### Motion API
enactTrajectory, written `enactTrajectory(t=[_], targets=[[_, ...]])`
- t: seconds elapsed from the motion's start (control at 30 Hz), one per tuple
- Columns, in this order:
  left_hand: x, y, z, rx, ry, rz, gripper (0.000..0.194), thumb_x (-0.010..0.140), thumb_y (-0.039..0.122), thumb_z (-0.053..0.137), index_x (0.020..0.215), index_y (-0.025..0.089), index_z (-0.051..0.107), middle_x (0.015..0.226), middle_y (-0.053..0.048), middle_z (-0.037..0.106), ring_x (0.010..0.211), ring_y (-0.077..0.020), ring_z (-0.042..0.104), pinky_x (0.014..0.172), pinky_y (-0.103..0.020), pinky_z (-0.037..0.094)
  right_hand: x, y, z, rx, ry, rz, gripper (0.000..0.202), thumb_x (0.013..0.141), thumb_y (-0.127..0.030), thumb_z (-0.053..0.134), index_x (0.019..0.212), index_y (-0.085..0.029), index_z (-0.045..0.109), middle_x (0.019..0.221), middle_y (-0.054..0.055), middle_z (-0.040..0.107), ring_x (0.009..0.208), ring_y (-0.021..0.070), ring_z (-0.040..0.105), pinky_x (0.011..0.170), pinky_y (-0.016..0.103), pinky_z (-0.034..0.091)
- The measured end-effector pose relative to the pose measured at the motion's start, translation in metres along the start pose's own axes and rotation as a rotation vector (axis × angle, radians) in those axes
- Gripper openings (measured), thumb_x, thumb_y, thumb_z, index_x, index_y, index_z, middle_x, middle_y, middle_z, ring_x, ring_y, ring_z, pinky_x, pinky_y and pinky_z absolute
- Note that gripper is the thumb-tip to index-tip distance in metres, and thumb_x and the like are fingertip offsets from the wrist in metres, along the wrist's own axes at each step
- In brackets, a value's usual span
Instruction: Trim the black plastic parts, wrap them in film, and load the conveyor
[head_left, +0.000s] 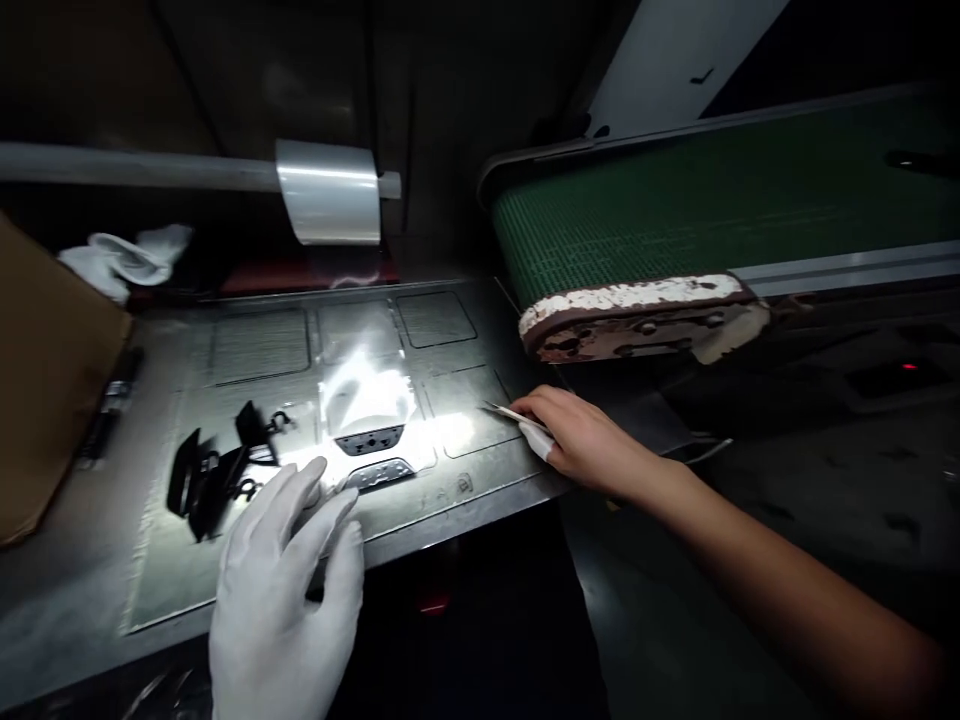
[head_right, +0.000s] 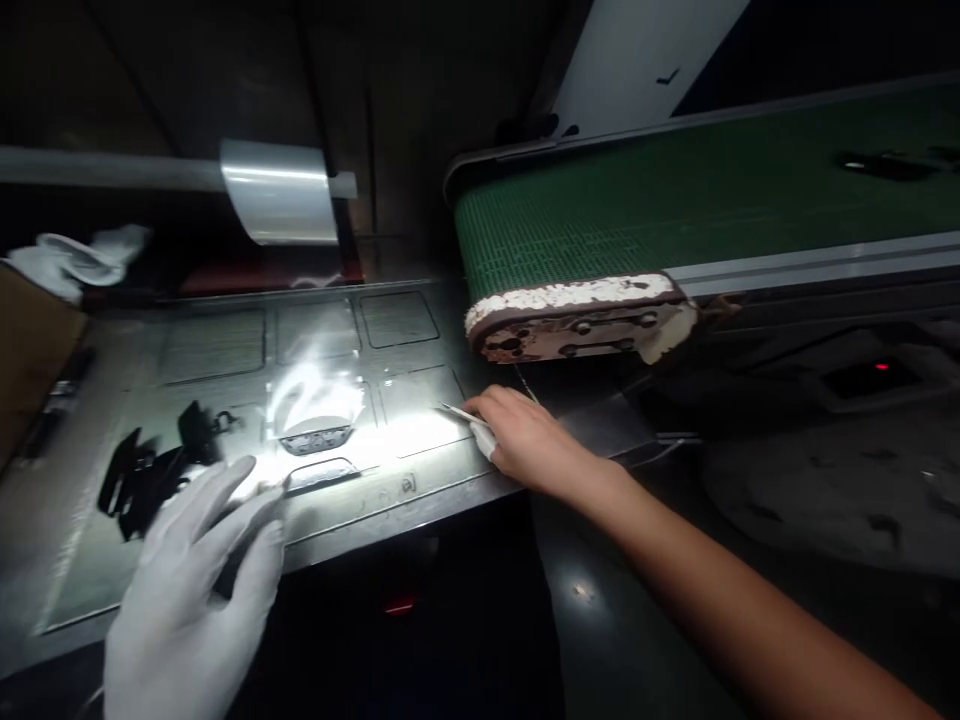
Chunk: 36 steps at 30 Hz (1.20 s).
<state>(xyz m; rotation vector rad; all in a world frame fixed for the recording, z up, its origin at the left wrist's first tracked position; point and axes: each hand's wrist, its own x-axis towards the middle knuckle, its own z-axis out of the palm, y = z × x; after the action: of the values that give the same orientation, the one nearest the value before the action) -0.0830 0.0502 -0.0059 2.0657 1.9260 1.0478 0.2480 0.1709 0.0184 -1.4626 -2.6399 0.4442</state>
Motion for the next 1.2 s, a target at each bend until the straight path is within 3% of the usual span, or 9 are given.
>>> enactTrajectory(t=[0.17, 0.3, 0.43, 0.6, 0.73, 0.9, 1.07, 1.2], targets=[[0.024, -0.017, -0.024, 0.208, 0.051, 0.013, 0.022, 0.098, 0.030, 0.064, 0.113, 0.019, 0.074, 0.151, -0.016, 0.055, 0.155, -0.0407, 0.029, 0.124, -0.065, 0.033, 0.022, -0.014, -0.001, 0.163, 0.117, -0.296, 0.035, 0.102, -0.018, 0.053, 0.137, -0.018, 0.057, 0.122, 0.013, 0.060, 0.103, 0.0203, 0.065, 0.086, 0.033, 0.055], [0.053, -0.029, -0.029, 0.357, -0.066, 0.076, 0.023, 0.096, 0.036, 0.064, 0.110, 0.024, 0.078, 0.155, -0.012, 0.052, 0.155, -0.0490, 0.022, 0.121, -0.073, 0.028, 0.058, -0.057, -0.004, 0.050, -0.001, -0.473, 0.046, 0.100, -0.014, 0.051, 0.145, -0.020, 0.056, 0.116, 0.010, 0.067, 0.100, 0.0230, 0.064, 0.082, 0.035, 0.054], [0.068, -0.029, -0.024, 0.413, -0.210, 0.117, 0.023, 0.092, 0.039, 0.068, 0.110, 0.030, 0.078, 0.157, -0.009, 0.049, 0.154, -0.0518, 0.021, 0.119, -0.076, 0.025, 0.085, -0.096, -0.008, -0.180, -0.063, -0.524, 0.054, 0.086, -0.005, 0.059, 0.139, -0.014, 0.063, 0.110, 0.008, 0.071, 0.098, 0.0271, 0.062, 0.076, 0.037, 0.049], [0.072, -0.031, -0.019, 0.404, -0.282, 0.149, 0.020, 0.091, 0.039, 0.067, 0.104, 0.029, 0.079, 0.157, -0.009, 0.049, 0.152, -0.0528, 0.024, 0.116, -0.074, 0.029, 0.097, -0.118, -0.004, -0.281, -0.121, -0.507, 0.040, 0.098, -0.011, 0.054, 0.135, -0.022, 0.066, 0.113, 0.004, 0.073, 0.094, 0.0225, 0.065, 0.063, 0.032, 0.038], [0.072, -0.036, -0.016, 0.402, -0.292, 0.141, 0.022, 0.091, 0.040, 0.066, 0.106, 0.029, 0.079, 0.156, -0.009, 0.050, 0.152, -0.0532, 0.024, 0.116, -0.075, 0.028, 0.101, -0.122, 0.001, -0.295, -0.134, -0.517, 0.039, 0.100, -0.011, 0.053, 0.135, -0.023, 0.066, 0.115, 0.004, 0.073, 0.098, 0.0222, 0.065, 0.062, 0.031, 0.036], [0.072, -0.037, -0.016, 0.387, -0.297, 0.173, 0.021, 0.094, 0.039, 0.063, 0.098, 0.027, 0.080, 0.156, -0.007, 0.050, 0.151, -0.0529, 0.026, 0.114, -0.075, 0.031, 0.088, -0.097, -0.008, -0.322, -0.114, -0.485, 0.045, 0.091, -0.005, 0.059, 0.131, -0.024, 0.069, 0.111, 0.003, 0.074, 0.093, 0.0212, 0.064, 0.064, 0.030, 0.039], [0.074, -0.041, -0.018, 0.347, -0.293, 0.208, 0.016, 0.093, 0.036, 0.067, 0.097, 0.026, 0.079, 0.150, -0.008, 0.055, 0.148, -0.0499, 0.030, 0.110, -0.070, 0.039, 0.045, -0.029, -0.031, -0.355, -0.009, -0.438, 0.056, 0.078, 0.000, 0.055, 0.125, -0.025, 0.072, 0.108, 0.002, 0.073, 0.093, 0.0211, 0.066, 0.064, 0.030, 0.044], [0.074, -0.028, -0.018, 0.259, -0.293, 0.224, 0.014, 0.095, 0.027, 0.063, 0.096, 0.022, 0.077, 0.121, -0.010, 0.069, 0.122, -0.0348, 0.057, 0.106, -0.055, 0.047, 0.012, 0.013, -0.022, -0.323, 0.109, -0.319, 0.064, 0.073, 0.002, 0.049, 0.127, -0.024, 0.071, 0.113, 0.004, 0.072, 0.095, 0.0221, 0.067, 0.067, 0.031, 0.050]])
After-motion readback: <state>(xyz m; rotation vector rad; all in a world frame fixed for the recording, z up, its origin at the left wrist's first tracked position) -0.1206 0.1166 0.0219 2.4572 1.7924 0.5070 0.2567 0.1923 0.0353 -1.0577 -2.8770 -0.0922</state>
